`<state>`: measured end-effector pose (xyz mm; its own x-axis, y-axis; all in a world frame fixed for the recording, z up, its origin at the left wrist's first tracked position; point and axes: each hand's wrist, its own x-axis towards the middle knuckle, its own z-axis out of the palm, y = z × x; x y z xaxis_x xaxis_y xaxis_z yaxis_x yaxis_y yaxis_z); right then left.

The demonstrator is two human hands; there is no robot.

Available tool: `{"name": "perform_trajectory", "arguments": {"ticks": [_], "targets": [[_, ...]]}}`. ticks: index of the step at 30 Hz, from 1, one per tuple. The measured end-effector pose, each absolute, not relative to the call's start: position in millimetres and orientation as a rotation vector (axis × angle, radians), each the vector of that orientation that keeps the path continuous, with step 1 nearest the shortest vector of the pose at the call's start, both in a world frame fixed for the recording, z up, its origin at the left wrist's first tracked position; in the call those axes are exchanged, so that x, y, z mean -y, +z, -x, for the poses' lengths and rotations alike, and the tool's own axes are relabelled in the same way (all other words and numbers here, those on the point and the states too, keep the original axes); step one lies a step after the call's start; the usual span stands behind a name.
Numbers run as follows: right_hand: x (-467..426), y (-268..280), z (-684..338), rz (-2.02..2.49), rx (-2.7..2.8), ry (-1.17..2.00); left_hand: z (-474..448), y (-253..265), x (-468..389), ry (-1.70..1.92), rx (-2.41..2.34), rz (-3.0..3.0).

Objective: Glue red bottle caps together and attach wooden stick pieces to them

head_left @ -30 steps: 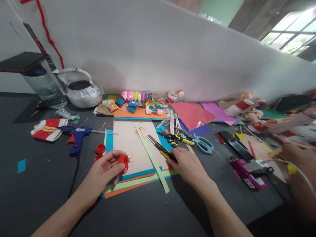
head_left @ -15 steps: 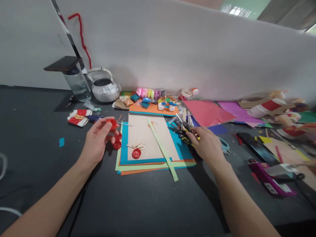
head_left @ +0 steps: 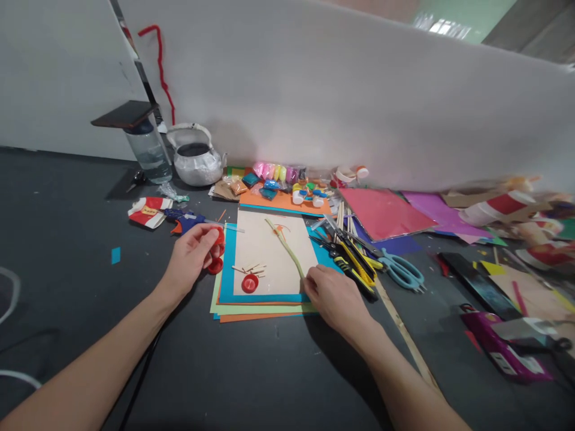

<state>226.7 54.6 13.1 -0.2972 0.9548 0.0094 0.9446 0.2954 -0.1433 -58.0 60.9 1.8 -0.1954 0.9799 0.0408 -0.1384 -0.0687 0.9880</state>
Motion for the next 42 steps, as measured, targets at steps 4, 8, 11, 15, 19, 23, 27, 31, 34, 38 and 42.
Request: {"name": "perform_trajectory", "arguments": {"ticks": [4, 8, 11, 15, 19, 23, 27, 31, 34, 38, 42], "targets": [[-64, 13, -233, 1.678, 2.308, 0.393, 52, 6, -52, 1.324, -1.236, -1.182], [-73, 4, -238, 1.609, 2.192, 0.551, 41, 8, -40, 1.143, -1.195, -1.283], [-78, -3, -243, 1.593, 2.164, 0.564, 35, 7, -37, 1.118, -1.121, -1.173], [-86, -8, -251, 1.62, 2.162, 0.462, 34, 5, -42, 1.277, -1.121, -1.071], [-93, -10, -261, 1.622, 2.131, 0.275, 37, 5, -48, 1.364, -1.167, -1.012], [-95, -12, -268, 1.549, 2.114, 0.16, 39, 7, -49, 1.405, -1.238, -1.043], [-89, -8, -260, 1.394, 2.274, 0.216, 41, 8, -46, 1.441, -1.29, -1.129], [-79, -4, -242, 1.278, 2.548, 0.167, 47, 5, -46, 1.422, -1.339, -1.219], [-76, -5, -237, 1.204, 2.632, 0.081, 50, 4, -47, 1.425, -1.36, -1.268], [-80, -9, -242, 1.176, 2.624, -0.067, 49, 4, -46, 1.419, -1.35, -1.298], [-84, -13, -243, 1.259, 2.596, -0.233, 48, 1, -46, 1.443, -1.286, -1.307]]}}
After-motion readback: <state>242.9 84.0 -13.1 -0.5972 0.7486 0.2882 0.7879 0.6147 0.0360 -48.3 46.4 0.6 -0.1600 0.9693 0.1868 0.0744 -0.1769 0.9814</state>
